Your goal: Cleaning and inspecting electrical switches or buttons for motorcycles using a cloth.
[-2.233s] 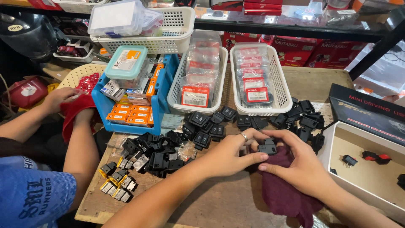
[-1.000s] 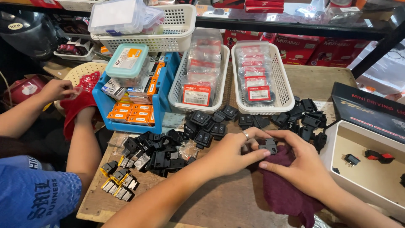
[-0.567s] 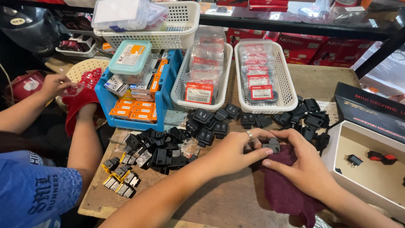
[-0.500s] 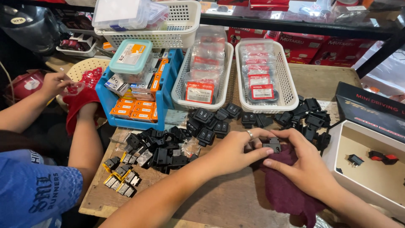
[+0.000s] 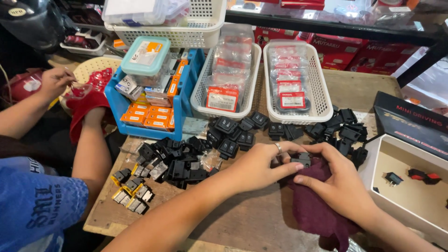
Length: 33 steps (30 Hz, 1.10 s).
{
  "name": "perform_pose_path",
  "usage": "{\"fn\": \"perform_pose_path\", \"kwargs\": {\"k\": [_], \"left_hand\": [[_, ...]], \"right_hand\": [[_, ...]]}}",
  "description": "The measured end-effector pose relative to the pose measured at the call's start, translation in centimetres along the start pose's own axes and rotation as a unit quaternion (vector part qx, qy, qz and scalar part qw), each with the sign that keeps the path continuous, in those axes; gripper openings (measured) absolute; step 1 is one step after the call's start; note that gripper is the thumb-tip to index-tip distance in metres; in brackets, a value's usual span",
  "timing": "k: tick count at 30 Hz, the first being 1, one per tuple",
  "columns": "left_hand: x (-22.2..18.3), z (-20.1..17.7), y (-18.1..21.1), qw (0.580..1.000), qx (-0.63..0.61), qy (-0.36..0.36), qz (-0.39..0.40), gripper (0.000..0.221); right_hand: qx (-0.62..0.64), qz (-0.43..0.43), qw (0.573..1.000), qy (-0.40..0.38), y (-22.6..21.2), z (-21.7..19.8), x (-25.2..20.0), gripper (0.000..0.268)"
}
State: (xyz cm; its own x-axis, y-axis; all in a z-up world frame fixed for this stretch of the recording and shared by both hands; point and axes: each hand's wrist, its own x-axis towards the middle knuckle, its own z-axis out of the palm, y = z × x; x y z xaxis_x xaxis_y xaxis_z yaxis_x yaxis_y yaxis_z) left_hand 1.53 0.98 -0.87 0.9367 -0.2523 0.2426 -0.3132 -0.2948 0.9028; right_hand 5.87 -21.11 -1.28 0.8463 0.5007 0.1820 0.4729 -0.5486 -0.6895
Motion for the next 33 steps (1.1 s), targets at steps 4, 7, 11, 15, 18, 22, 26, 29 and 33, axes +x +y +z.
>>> {"fn": "perform_pose_path", "kwargs": {"k": [4, 7, 11, 15, 18, 22, 26, 29, 33], "left_hand": [[0.0, -0.1, 0.2, 1.0, 0.014, -0.005, -0.001, 0.033], [0.0, 0.1, -0.1, 1.0, 0.019, 0.002, 0.004, 0.032], [-0.1, 0.4, -0.4, 0.999, 0.038, 0.011, 0.005, 0.035], [-0.2, 0.3, -0.6, 0.999, 0.035, 0.007, -0.002, 0.036], [-0.2, 0.4, -0.7, 0.999, 0.046, -0.003, -0.001, 0.04], [-0.1, 0.3, -0.8, 0.998, 0.065, -0.001, 0.006, 0.043], [-0.1, 0.5, -1.6, 0.996, 0.083, -0.005, 0.018, 0.048], [-0.1, 0.4, -1.1, 0.995, 0.098, -0.011, 0.023, 0.049], [0.0, 0.5, -1.5, 0.993, 0.118, -0.014, 0.016, 0.053]], "right_hand": [[-0.004, 0.024, 1.0, -0.008, -0.3, 0.1, 0.1, 0.062], [-0.016, 0.012, 1.0, -0.011, -0.5, 0.0, 0.1, 0.063], [-0.035, -0.003, 0.999, -0.019, -0.3, 0.2, 0.3, 0.061], [-0.042, 0.014, 0.999, -0.025, -0.3, 0.3, 0.4, 0.062], [-0.032, -0.003, 0.999, -0.016, -0.5, 0.3, 0.3, 0.062], [-0.042, -0.019, 0.999, -0.021, -0.9, 0.3, 0.4, 0.063], [-0.058, -0.019, 0.998, -0.017, -1.2, 0.4, 0.2, 0.064], [-0.063, -0.01, 0.998, -0.013, -1.3, 0.4, 0.1, 0.066], [-0.068, -0.019, 0.997, -0.003, -0.6, 0.7, 0.1, 0.068]]}}
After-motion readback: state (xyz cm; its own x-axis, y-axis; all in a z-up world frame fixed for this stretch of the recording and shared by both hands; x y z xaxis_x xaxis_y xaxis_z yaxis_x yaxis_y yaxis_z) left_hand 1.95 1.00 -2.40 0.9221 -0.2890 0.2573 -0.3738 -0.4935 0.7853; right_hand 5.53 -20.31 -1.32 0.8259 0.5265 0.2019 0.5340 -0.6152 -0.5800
